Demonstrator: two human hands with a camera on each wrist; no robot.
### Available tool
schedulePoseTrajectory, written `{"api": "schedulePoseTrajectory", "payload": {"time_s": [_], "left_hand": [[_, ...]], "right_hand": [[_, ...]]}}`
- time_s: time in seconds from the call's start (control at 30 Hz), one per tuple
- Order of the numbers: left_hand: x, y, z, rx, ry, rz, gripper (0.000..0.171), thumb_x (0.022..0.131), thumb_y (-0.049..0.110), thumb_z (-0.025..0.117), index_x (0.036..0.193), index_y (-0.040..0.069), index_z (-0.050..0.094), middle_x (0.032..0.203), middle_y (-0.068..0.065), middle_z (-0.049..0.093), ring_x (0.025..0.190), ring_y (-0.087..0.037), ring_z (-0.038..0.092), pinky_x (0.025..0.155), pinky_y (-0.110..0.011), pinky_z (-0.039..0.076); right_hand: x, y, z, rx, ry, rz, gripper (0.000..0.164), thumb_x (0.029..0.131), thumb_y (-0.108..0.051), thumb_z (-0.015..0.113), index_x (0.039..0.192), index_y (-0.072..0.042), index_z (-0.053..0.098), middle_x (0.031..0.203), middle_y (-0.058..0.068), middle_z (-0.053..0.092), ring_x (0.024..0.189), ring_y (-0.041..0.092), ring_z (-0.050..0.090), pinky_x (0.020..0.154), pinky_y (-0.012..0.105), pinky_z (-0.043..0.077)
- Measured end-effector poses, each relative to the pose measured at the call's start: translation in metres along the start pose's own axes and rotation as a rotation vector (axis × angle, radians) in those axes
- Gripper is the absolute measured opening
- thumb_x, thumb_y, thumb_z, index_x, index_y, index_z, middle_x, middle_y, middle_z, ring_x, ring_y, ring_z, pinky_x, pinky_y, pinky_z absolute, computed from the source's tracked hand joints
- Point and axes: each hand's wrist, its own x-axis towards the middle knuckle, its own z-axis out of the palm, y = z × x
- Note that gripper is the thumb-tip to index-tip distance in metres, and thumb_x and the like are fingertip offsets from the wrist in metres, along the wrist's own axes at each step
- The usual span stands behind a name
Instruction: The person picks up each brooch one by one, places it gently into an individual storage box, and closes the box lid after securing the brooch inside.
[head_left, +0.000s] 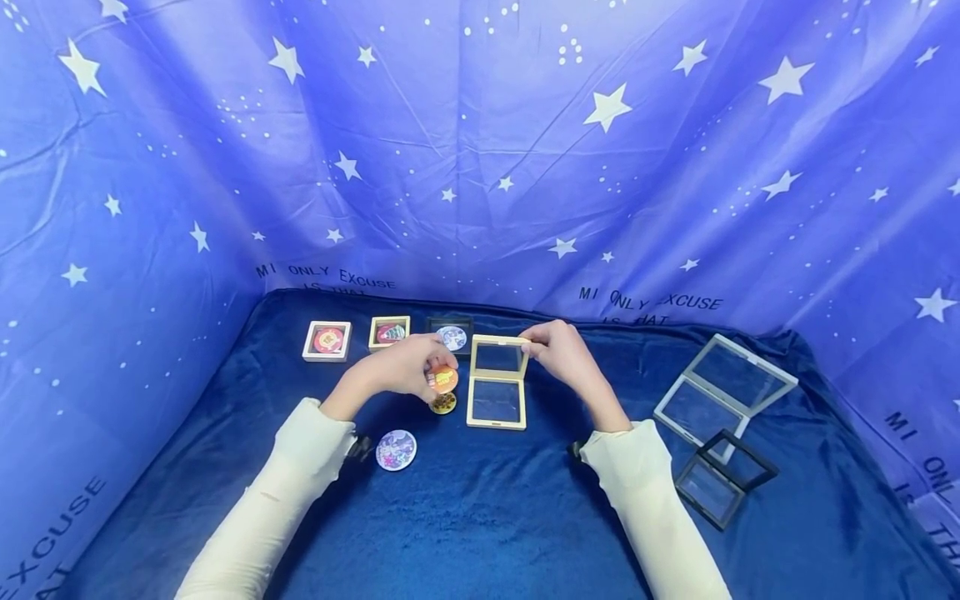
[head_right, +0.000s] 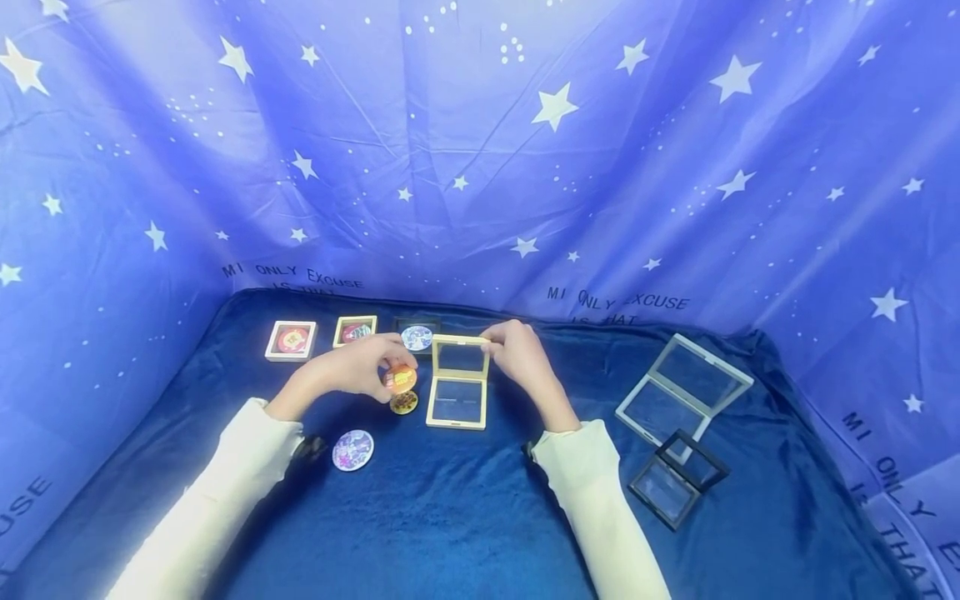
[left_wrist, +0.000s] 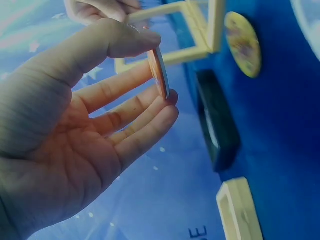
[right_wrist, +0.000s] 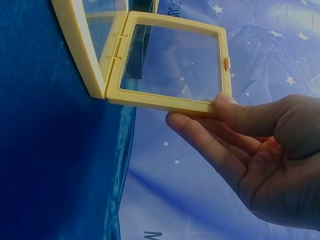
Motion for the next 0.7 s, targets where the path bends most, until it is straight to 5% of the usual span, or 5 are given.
{"api": "schedulePoseTrajectory", "payload": {"time_s": [0.23, 0.43, 0.7], "left_hand": [[0.010, 0.015, -0.002, 0.019, 0.052, 0.076, 0.045, 0.076, 0.007, 0.081, 0.120, 0.007, 0.072, 0.106, -0.007, 0.062, 0.090, -0.021, 0.058, 0.078, -0.030, 0.051], [0.017, 0.023, 0.000, -0.076, 0.097, 0.049, 0.048, 0.080, 0.008, 0.082, 0.126, 0.004, 0.070, 0.112, -0.008, 0.064, 0.103, -0.022, 0.065, 0.094, -0.037, 0.057], [0.022, 0.030, 0.000, -0.125, 0.135, 0.062, 0.049, 0.080, 0.009, 0.083, 0.127, 0.000, 0.069, 0.114, -0.011, 0.067, 0.103, -0.024, 0.067, 0.094, -0.036, 0.057]], "right_hand": [[0.000, -0.001, -0.001, 0.004, -0.004, 0.002, 0.020, 0.100, -0.011, 0.063, 0.111, -0.002, 0.077, 0.089, 0.014, 0.075, 0.059, 0.016, 0.042, 0.059, 0.030, 0.037], [0.002, -0.001, 0.000, -0.003, -0.001, 0.007, 0.019, 0.100, -0.011, 0.063, 0.110, -0.001, 0.077, 0.081, 0.011, 0.070, 0.058, 0.016, 0.041, 0.058, 0.029, 0.036], [0.002, -0.001, 0.001, 0.010, 0.001, 0.016, 0.020, 0.100, -0.010, 0.063, 0.110, 0.000, 0.077, 0.086, 0.019, 0.071, 0.058, 0.016, 0.040, 0.058, 0.030, 0.035]]}}
